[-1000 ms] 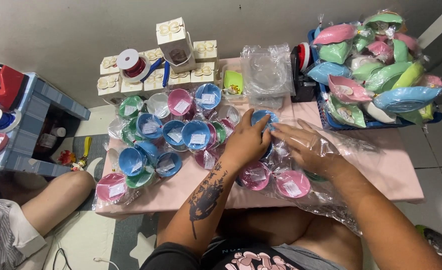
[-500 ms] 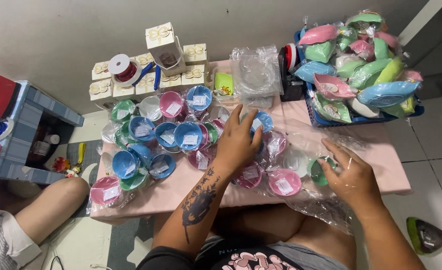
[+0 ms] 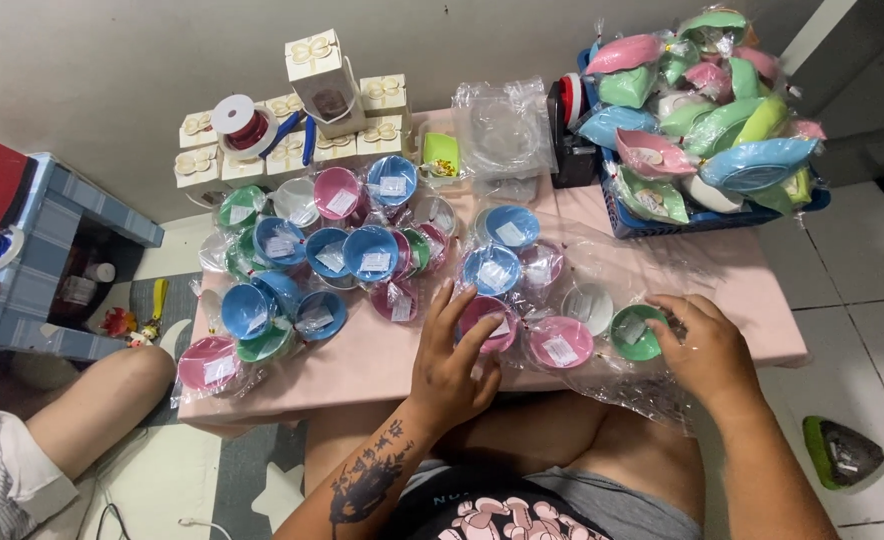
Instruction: The person is picking up small, colorful plastic containers from a table and packing them into a clear plastic bag.
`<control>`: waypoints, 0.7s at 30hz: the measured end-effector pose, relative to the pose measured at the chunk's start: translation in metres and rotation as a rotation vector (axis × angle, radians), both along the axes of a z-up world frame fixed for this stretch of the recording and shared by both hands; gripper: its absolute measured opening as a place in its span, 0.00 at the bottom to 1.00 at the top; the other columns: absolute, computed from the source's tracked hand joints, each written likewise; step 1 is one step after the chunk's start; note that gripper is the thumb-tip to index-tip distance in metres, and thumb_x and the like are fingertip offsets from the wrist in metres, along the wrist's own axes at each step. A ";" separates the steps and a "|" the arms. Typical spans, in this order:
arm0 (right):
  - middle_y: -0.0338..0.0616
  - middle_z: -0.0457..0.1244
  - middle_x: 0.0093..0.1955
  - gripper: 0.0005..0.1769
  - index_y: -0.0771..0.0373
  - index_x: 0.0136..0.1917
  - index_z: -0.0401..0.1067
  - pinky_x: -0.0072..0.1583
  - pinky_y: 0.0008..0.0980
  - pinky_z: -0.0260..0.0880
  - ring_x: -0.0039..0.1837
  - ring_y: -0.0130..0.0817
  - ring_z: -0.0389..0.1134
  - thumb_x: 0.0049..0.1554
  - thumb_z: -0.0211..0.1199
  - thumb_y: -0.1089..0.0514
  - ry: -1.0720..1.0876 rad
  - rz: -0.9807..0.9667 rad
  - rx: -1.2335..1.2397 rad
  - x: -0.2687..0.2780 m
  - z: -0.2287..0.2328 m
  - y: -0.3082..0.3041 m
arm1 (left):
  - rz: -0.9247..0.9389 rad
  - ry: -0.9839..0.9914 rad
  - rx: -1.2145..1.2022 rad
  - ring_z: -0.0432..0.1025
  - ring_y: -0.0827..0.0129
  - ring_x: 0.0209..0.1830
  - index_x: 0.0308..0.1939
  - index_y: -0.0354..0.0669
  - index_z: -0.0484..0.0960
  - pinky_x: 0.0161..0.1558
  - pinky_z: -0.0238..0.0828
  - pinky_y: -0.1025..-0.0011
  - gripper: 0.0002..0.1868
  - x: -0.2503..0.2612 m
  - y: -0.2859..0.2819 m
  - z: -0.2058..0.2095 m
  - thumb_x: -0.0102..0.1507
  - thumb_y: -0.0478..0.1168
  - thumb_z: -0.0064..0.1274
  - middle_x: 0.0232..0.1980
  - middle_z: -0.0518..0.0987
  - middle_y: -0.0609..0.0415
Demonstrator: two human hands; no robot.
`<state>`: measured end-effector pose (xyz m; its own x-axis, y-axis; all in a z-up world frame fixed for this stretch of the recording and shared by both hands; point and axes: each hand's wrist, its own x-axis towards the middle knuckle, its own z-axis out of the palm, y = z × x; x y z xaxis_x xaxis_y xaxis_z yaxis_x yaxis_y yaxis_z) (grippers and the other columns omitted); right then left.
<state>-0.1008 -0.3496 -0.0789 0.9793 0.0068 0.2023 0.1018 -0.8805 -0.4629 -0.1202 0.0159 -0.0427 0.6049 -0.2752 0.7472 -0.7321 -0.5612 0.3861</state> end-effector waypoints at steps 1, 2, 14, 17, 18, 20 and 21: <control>0.44 0.70 0.58 0.22 0.52 0.66 0.78 0.58 0.44 0.72 0.60 0.46 0.71 0.58 0.69 0.55 -0.002 -0.002 0.000 0.000 0.000 -0.003 | -0.002 -0.002 0.000 0.55 0.29 0.81 0.66 0.42 0.75 0.78 0.61 0.34 0.25 -0.001 0.003 -0.005 0.63 0.36 0.55 0.77 0.62 0.35; 0.45 0.70 0.57 0.17 0.56 0.63 0.80 0.59 0.43 0.71 0.59 0.46 0.71 0.60 0.67 0.57 -0.095 0.009 0.017 -0.001 0.001 -0.005 | 0.002 -0.056 -0.004 0.57 0.30 0.80 0.64 0.44 0.76 0.77 0.63 0.35 0.21 -0.002 0.006 -0.010 0.66 0.38 0.51 0.75 0.65 0.35; 0.37 0.68 0.48 0.17 0.42 0.59 0.80 0.51 0.36 0.79 0.51 0.38 0.74 0.56 0.71 0.53 -0.255 0.051 -0.128 0.045 -0.004 0.048 | 0.139 -0.196 0.014 0.62 0.36 0.77 0.65 0.58 0.82 0.77 0.52 0.42 0.32 0.020 0.002 -0.067 0.58 0.60 0.63 0.72 0.73 0.41; 0.33 0.67 0.47 0.15 0.43 0.59 0.77 0.52 0.32 0.79 0.51 0.34 0.74 0.57 0.71 0.51 -0.270 0.066 -0.223 0.053 -0.007 0.057 | 0.169 -0.202 0.027 0.62 0.38 0.77 0.65 0.59 0.82 0.78 0.49 0.41 0.34 0.020 0.002 -0.069 0.56 0.61 0.66 0.72 0.73 0.42; 0.32 0.66 0.46 0.14 0.43 0.58 0.76 0.53 0.31 0.78 0.51 0.33 0.74 0.58 0.70 0.51 -0.282 0.092 -0.265 0.056 -0.006 0.058 | 0.177 -0.207 0.037 0.62 0.40 0.77 0.65 0.60 0.82 0.78 0.48 0.40 0.35 0.020 0.002 -0.068 0.55 0.60 0.67 0.72 0.73 0.43; 0.35 0.66 0.47 0.15 0.45 0.59 0.75 0.55 0.34 0.78 0.53 0.37 0.74 0.59 0.69 0.52 -0.240 0.110 -0.239 0.057 0.003 0.064 | 0.171 -0.210 0.042 0.62 0.41 0.77 0.66 0.60 0.81 0.78 0.47 0.38 0.35 0.019 0.002 -0.068 0.55 0.59 0.67 0.73 0.73 0.44; 0.38 0.67 0.48 0.16 0.46 0.60 0.74 0.56 0.37 0.79 0.54 0.40 0.74 0.59 0.68 0.53 -0.201 0.129 -0.210 0.058 0.007 0.067 | 0.166 -0.216 0.049 0.62 0.42 0.76 0.66 0.61 0.81 0.77 0.46 0.37 0.35 0.019 0.002 -0.068 0.55 0.58 0.67 0.73 0.73 0.45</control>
